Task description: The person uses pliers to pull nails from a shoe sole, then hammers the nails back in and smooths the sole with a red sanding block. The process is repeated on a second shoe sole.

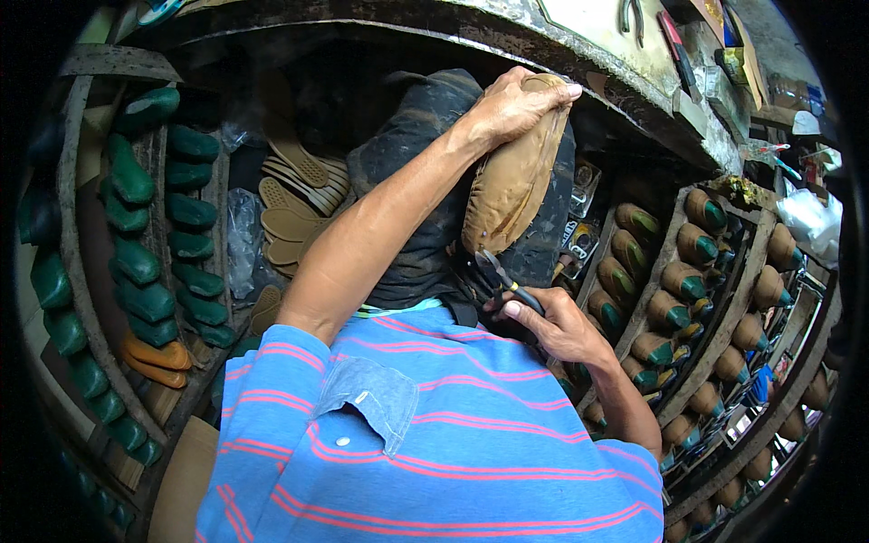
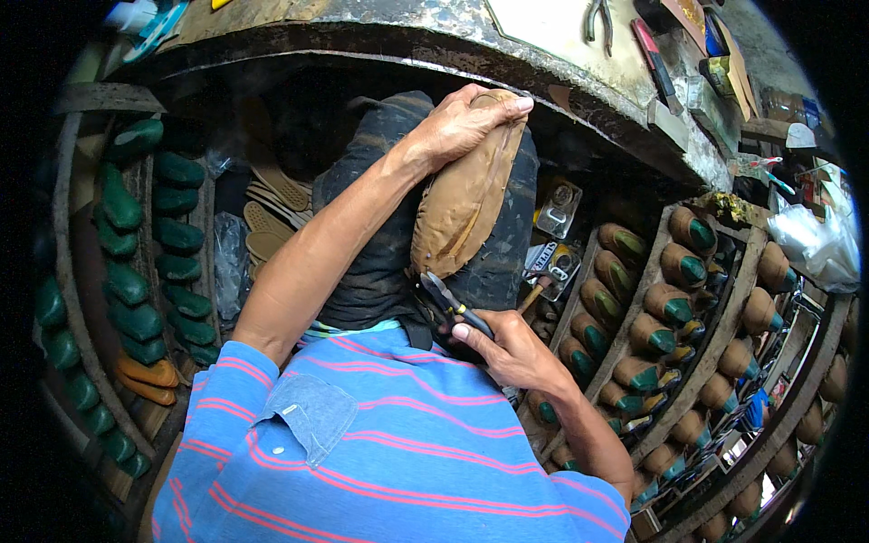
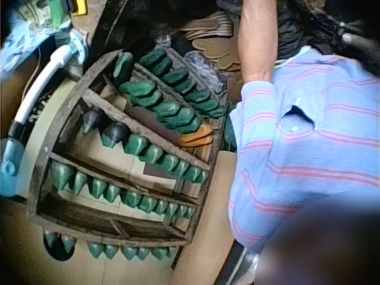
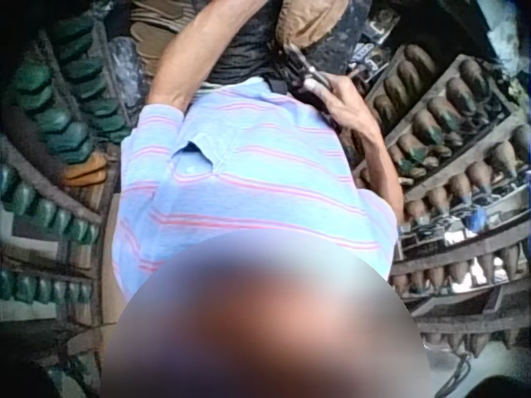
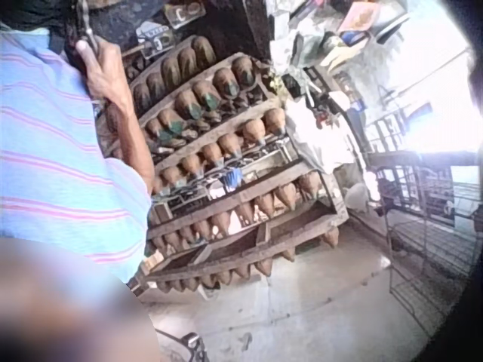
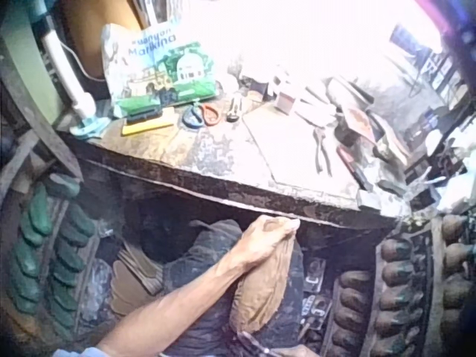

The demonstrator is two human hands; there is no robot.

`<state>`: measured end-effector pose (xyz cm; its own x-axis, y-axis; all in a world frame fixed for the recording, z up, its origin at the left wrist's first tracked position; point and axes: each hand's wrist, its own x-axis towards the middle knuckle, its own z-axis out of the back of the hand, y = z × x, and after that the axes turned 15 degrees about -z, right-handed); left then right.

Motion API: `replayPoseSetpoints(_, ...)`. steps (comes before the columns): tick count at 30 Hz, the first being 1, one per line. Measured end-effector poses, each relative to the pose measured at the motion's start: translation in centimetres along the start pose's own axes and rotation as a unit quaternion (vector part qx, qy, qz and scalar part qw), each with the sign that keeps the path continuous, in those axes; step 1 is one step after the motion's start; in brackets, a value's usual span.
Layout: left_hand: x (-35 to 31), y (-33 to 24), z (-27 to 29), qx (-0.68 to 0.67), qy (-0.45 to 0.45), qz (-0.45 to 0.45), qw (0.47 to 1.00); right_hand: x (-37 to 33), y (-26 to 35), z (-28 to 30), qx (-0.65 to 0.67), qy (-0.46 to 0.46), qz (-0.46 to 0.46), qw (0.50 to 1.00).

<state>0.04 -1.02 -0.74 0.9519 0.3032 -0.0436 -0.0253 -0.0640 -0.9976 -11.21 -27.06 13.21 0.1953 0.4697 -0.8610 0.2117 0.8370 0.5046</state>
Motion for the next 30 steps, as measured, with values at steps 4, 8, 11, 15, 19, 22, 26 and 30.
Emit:
replayPoseSetpoints(4, 0.4, 0.8, 0.0, -0.028, 0.018, -0.015, 0.999, 0.3, 0.9, 0.4, 0.194, 0.124, -0.029, 0.973)
replayPoseSetpoints(8, 0.4, 1.4, 0.0, -0.025, 0.005, -0.026, 0.999, 1.3, 1.0, -0.4, 0.333, 0.138, -0.046, 0.932)
replayPoseSetpoints(11, 0.4, 1.1, 0.2, -0.012, -0.01, -0.039, 0.999, 1.3, 0.7, -1.5, 0.188, 0.065, -0.026, 0.98)
replayPoseSetpoints(15, 0.6, -0.1, 0.9, -0.067, 0.068, -0.004, 0.995, 0.2, 0.4, -2.3, -0.329, -0.219, 0.234, 0.888)
replayPoseSetpoints(19, 0.3, -0.8, 0.9, -0.084, 0.069, 0.026, 0.994, -0.3, 0.3, -1.7, -0.149, -0.098, 0.104, 0.978)
replayPoseSetpoints(22, 0.0, -0.6, 0.5, -0.021, 0.018, 0.008, 1.0, 0.3, 0.1, -0.5, 0.05, 0.013, -0.013, 0.999)
replayPoseSetpoints(26, 0.1, -0.2, 0.5, -0.083, 0.054, -0.006, 0.995, 1.2, -0.5, 1.1, 0.118, 0.101, -0.043, 0.987)
replayPoseSetpoints(30, 0.0, -0.6, 0.8, -0.077, 0.06, -0.012, 0.995, 2.2, -1.4, 1.3, 0.193, 0.132, -0.017, 0.972)
